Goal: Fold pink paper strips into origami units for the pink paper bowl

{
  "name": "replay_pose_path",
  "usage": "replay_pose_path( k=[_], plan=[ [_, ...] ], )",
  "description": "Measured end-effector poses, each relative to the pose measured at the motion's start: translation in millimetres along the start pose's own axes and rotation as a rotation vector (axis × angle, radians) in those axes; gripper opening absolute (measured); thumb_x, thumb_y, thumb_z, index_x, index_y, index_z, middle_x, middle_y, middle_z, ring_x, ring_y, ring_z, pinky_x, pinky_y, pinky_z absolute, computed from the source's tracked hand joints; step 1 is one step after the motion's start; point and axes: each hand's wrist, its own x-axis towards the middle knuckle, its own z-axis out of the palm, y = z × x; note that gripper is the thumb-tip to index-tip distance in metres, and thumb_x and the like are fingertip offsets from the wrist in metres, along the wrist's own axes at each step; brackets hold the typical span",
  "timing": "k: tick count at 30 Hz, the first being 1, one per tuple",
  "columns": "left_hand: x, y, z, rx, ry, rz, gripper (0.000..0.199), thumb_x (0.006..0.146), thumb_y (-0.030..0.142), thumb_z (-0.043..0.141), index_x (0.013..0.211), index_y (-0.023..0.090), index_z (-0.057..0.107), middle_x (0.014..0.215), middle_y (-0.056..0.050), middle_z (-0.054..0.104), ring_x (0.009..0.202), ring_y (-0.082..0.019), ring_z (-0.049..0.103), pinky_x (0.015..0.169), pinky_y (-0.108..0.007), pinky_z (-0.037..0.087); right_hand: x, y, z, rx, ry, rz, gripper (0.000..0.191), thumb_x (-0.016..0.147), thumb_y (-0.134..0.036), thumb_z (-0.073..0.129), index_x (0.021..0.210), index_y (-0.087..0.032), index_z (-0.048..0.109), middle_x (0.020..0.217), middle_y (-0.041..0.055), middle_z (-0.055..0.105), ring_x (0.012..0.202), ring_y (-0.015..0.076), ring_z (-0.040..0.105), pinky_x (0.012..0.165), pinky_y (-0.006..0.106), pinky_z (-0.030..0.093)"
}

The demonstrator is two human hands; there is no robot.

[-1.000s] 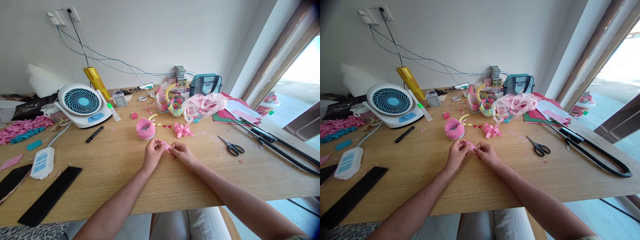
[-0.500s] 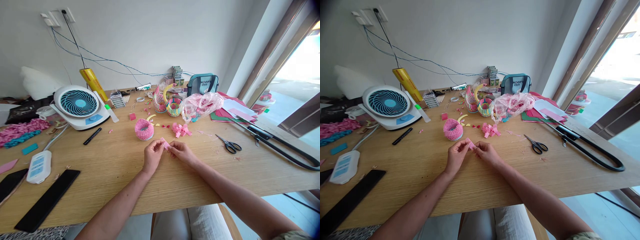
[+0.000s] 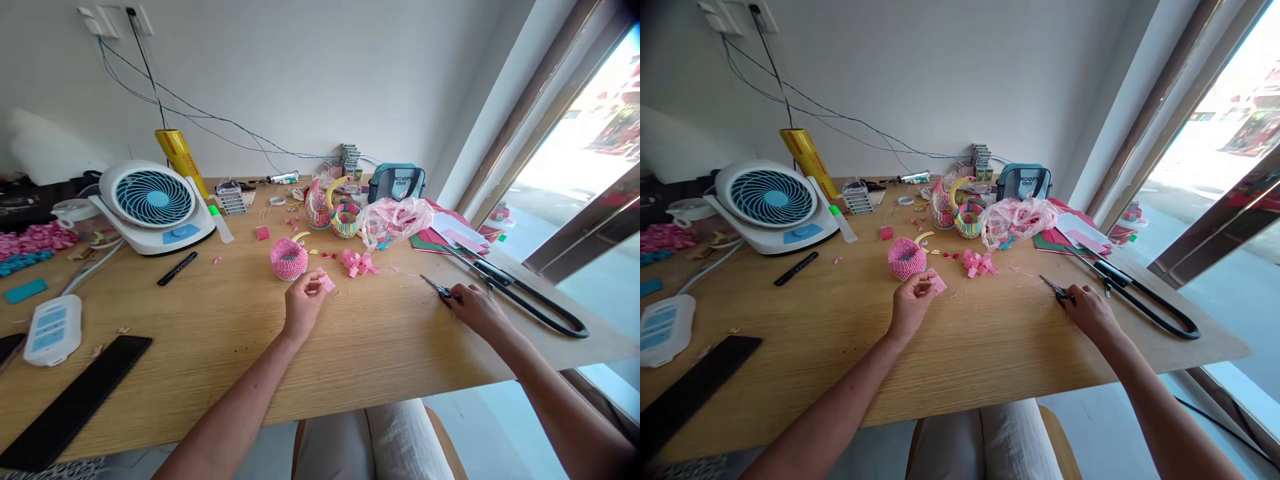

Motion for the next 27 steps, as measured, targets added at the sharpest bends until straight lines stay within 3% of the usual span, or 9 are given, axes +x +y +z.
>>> replay_pose_path(
  k=[6,9,10,12,16,19,23,27],
  plan=[
    [3,2,-2.8,0.011,-0.021,-0.052,0.027,0.074,0.016,0.062,0.1,0.018,0.068,0.107,-0.008,0.071,0.069,-0.012,0.067,0.063,-0.023,0.055,16,6,0,-0.045,-0.194,0.103,0.027,0.082,-0.037,0.051,0.066,-0.018,0.062,0.066,0.0138,0.066,0.065,0.0264,0.062,0.057,0.033,0.038],
    [4,4,-5.3,-0.008,-0.027,-0.068,0.03,0.074,0.015,0.061,0.104,0.018,0.067,0.104,-0.008,0.071,0.073,-0.013,0.068,0.064,-0.023,0.055,16,-8,-5,0.046,-0.088,0.086,0.027,0.083,-0.037,0.048,0.071,-0.017,0.061,0.075,0.0156,0.067,0.068,0.026,0.062,0.058,0.033,0.038],
    [4,6,-6.0,-0.014,-0.029,-0.072,0.032,0.074,0.015,0.061,0.105,0.018,0.067,0.103,-0.007,0.071,0.074,-0.014,0.068,0.064,-0.023,0.055,13,-19,-7,0.152,-0.056,0.051,0.026,0.083,-0.038,0.049,0.076,-0.017,0.062,0.077,0.0153,0.067,0.07,0.0252,0.062,0.059,0.033,0.039],
    [4,8,-7.1,-0.028,-0.035,-0.085,0.034,0.073,0.015,0.062,0.107,0.019,0.067,0.1,-0.007,0.071,0.075,-0.014,0.067,0.064,-0.023,0.056,6,-51,-13,0.499,-0.123,-0.017,0.029,0.086,-0.043,0.047,0.084,-0.018,0.061,0.073,0.0104,0.066,0.067,0.0216,0.06,0.062,0.032,0.042],
    [3,12,-8.3,-0.058,-0.03,-0.111,0.037,0.073,0.017,0.063,0.109,0.019,0.067,0.096,-0.006,0.071,0.075,-0.013,0.067,0.065,-0.023,0.056,-6,-137,-22,1.278,-0.584,-0.206,0.042,0.087,-0.057,0.052,0.097,-0.017,0.062,0.088,0.0082,0.064,0.064,0.0134,0.054,0.058,0.026,0.041],
    [5,13,-9.6,-0.121,-0.015,-0.13,0.039,0.073,0.019,0.065,0.112,0.018,0.066,0.093,-0.005,0.07,0.075,-0.014,0.067,0.067,-0.025,0.057,-11,-188,-21,1.61,-0.789,-0.177,0.044,0.082,-0.055,0.062,0.103,-0.016,0.061,0.093,0.0062,0.059,0.066,0.0102,0.053,0.064,0.025,0.045],
    [8,15,-11.6,-0.23,0.002,-0.166,0.041,0.073,0.02,0.066,0.114,0.018,0.065,0.082,-0.002,0.069,0.069,-0.012,0.065,0.067,-0.028,0.059,-20,-215,-21,1.586,-0.865,-0.249,0.047,0.081,-0.058,0.063,0.1,-0.015,0.061,0.092,0.0052,0.058,0.071,0.0125,0.055,0.07,0.028,0.045],
    [7,22,-11.0,-0.294,0.022,-0.208,0.041,0.072,0.022,0.068,0.112,0.017,0.066,0.082,-0.002,0.069,0.07,-0.012,0.065,0.067,-0.027,0.058,-29,-218,-28,1.405,-0.797,-0.338,0.055,0.08,-0.067,0.056,0.095,-0.014,0.06,0.076,0.0028,0.057,0.067,0.015,0.052,0.066,0.028,0.04]
  ],
)
